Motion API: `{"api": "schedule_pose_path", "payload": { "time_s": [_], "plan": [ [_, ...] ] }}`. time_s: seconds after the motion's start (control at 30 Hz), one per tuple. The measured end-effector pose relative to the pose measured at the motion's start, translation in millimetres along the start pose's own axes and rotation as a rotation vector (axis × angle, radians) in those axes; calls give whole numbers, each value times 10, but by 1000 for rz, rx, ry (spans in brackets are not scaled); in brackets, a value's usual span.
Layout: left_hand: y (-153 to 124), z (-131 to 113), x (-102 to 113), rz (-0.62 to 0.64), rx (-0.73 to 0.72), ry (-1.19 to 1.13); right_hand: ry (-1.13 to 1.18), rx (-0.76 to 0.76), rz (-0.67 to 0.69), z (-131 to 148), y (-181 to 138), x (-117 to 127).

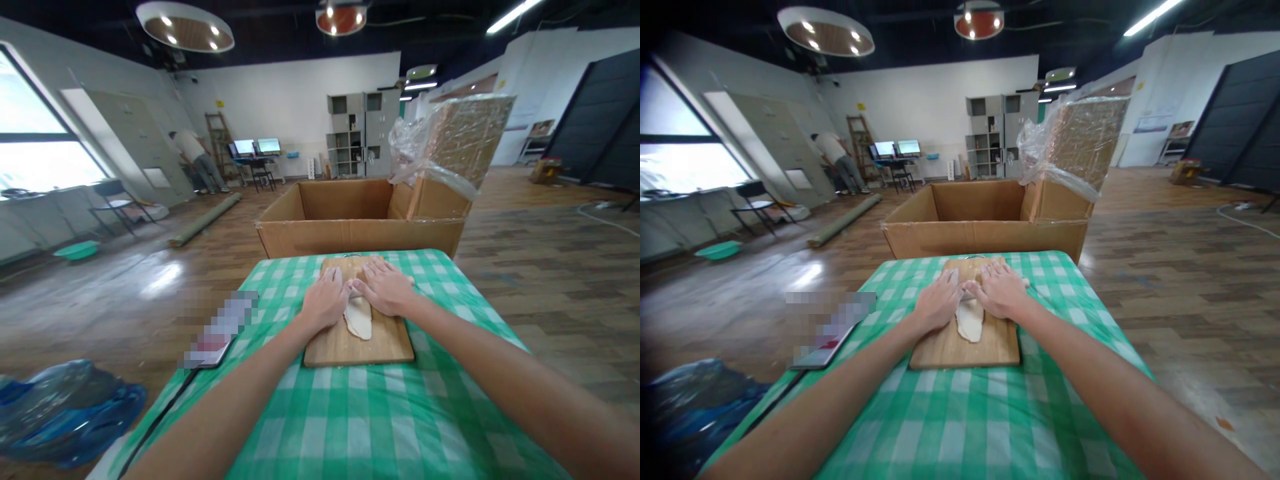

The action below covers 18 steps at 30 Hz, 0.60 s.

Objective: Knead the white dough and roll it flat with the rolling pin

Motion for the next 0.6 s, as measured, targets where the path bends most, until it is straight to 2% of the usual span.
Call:
{"api": "schedule_pose_path", "payload": {
  "time_s": [0.17, 0.4, 0.5, 0.6],
  "plan": [
    [-286, -31, 47, -29, -6, -37, 29, 48, -28, 227, -233, 115],
    [-784, -153, 128, -7, 45, -67, 36, 165, -116, 454, -625, 107],
    [-800, -159, 135, 21, 53, -71, 38, 179, -109, 446, -630, 112],
    [-683, -117, 72, 29, 52, -74, 55, 175, -79, 373, -500, 118]
  ]
}}
Point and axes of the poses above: each hand's wrist, its own y-axis towards the middle knuckle, its own x-axis out of the back of the hand, z = x × y, the point moved 3 cm from there along y, towards the middle knuckle, and after that the axes turned 14 degrees about x, right-handed, at the moved point
